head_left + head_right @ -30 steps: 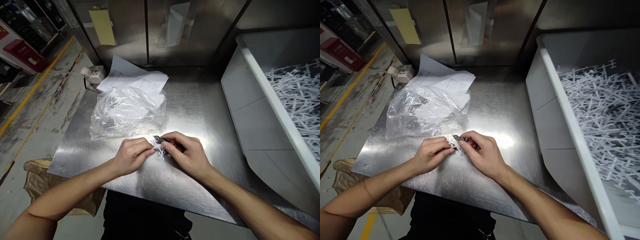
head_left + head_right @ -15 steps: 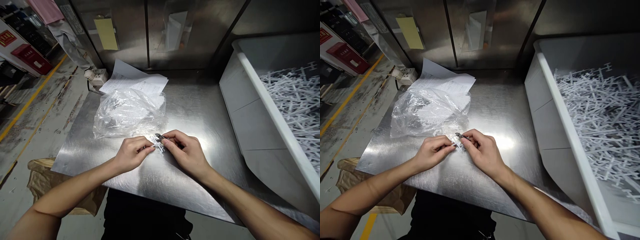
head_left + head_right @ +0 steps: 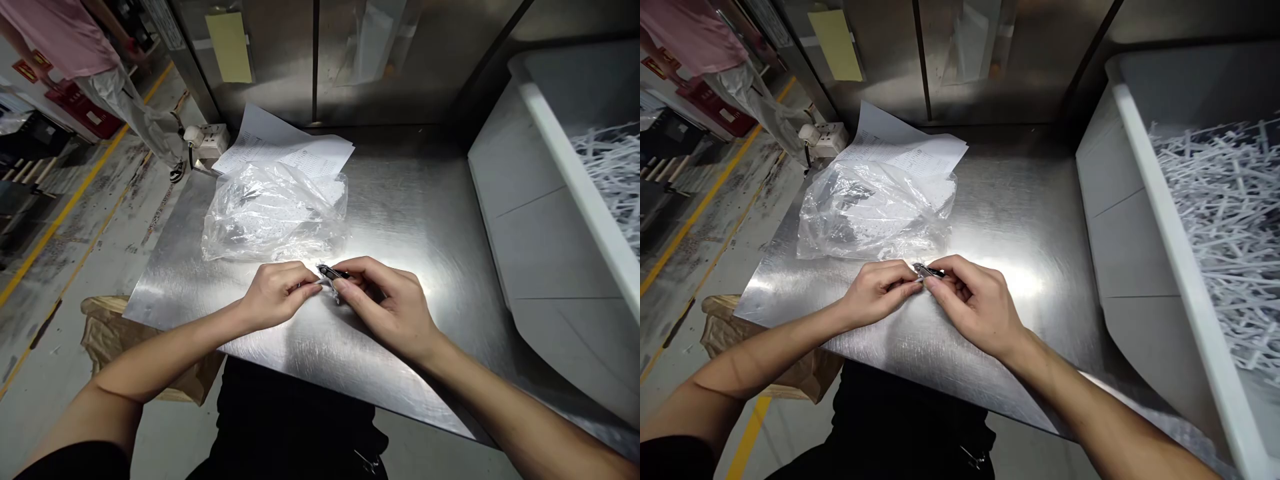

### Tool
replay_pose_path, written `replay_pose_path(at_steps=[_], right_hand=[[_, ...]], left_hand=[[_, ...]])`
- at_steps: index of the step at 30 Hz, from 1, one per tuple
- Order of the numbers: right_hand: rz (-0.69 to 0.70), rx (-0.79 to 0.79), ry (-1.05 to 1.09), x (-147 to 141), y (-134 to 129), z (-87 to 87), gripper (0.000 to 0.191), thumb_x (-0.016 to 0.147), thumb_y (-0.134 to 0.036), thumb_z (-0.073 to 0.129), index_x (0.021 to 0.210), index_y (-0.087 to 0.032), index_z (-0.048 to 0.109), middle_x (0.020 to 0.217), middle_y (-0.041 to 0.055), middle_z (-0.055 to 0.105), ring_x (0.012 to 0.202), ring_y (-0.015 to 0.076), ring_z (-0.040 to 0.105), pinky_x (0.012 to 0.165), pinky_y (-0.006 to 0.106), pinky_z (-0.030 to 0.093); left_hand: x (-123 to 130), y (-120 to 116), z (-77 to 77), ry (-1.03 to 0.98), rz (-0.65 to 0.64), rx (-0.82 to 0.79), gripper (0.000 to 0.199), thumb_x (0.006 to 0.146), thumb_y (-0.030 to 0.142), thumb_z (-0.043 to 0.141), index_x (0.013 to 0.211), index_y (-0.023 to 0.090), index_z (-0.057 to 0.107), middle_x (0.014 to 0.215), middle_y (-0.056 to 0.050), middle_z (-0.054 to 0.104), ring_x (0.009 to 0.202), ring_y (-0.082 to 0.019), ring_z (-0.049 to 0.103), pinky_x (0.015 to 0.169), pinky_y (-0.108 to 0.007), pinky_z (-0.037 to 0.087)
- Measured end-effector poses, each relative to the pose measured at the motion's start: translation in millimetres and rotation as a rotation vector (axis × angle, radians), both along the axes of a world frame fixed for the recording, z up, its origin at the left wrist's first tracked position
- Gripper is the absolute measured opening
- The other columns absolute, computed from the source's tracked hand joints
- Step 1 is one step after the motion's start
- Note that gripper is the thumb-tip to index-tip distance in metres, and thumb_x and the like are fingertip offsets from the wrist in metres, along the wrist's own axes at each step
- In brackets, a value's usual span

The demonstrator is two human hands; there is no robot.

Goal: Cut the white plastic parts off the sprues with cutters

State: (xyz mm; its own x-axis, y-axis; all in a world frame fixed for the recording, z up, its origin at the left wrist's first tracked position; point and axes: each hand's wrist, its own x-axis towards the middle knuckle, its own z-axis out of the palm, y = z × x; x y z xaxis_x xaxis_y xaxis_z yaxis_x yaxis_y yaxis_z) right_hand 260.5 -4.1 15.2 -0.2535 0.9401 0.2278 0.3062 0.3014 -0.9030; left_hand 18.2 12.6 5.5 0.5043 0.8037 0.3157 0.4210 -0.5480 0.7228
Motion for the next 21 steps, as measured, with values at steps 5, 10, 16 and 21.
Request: replay_pose_path(at_steps=[5,10,16,21], right_hand=[[-0.004,0.017,-0.013,1.9,0.0,0.6,0.013,0.108,-0.032,0.074,0.113,-0.022,0.08,0.077,-0.0014,0.075,0.062,0.0144,0.067,0.057,0.028,0.051],[-0.009,-0.012,-0.024,3.2,0.0,2.8,0.014,0.108,-0.035,0.074,0.112,-0.023,0.08,0.077,-0.0007,0.074,0.061,0.0152,0.066,0.057,0.03,0.051],[0.003,-0.028,-0.028,3.1,-0.4,4.2,0.015,0.108,-0.035,0.073,0.113,-0.024,0.081,0.077,-0.0001,0.075,0.062,0.0162,0.065,0.057,0.031,0.05],[0.016,-0.033,-0.022,3.2,-0.6,5.1,0.015,0.108,-0.035,0.073,0.113,-0.024,0.081,0.077,-0.0008,0.074,0.061,0.016,0.065,0.058,0.031,0.05]], left_hand=[[-0.5,0.2,0.0,0.001,-0.005,-0.004,0.013,0.109,0.024,0.073,0.099,0.018,0.078,0.083,-0.001,0.074,0.072,-0.013,0.067,0.068,-0.025,0.048],[-0.4,0.4,0.4,0.002,-0.003,-0.007,0.012,0.109,0.024,0.073,0.099,0.018,0.078,0.081,-0.001,0.073,0.07,-0.012,0.066,0.066,-0.025,0.047],[0.2,0.4,2.2,0.007,-0.008,-0.003,0.016,0.111,0.027,0.071,0.1,0.018,0.079,0.083,-0.002,0.075,0.072,-0.014,0.069,0.068,-0.025,0.049],[1.2,0.4,3.5,-0.002,-0.015,0.015,0.016,0.111,0.026,0.071,0.099,0.018,0.078,0.082,-0.002,0.074,0.07,-0.013,0.068,0.066,-0.024,0.048]])
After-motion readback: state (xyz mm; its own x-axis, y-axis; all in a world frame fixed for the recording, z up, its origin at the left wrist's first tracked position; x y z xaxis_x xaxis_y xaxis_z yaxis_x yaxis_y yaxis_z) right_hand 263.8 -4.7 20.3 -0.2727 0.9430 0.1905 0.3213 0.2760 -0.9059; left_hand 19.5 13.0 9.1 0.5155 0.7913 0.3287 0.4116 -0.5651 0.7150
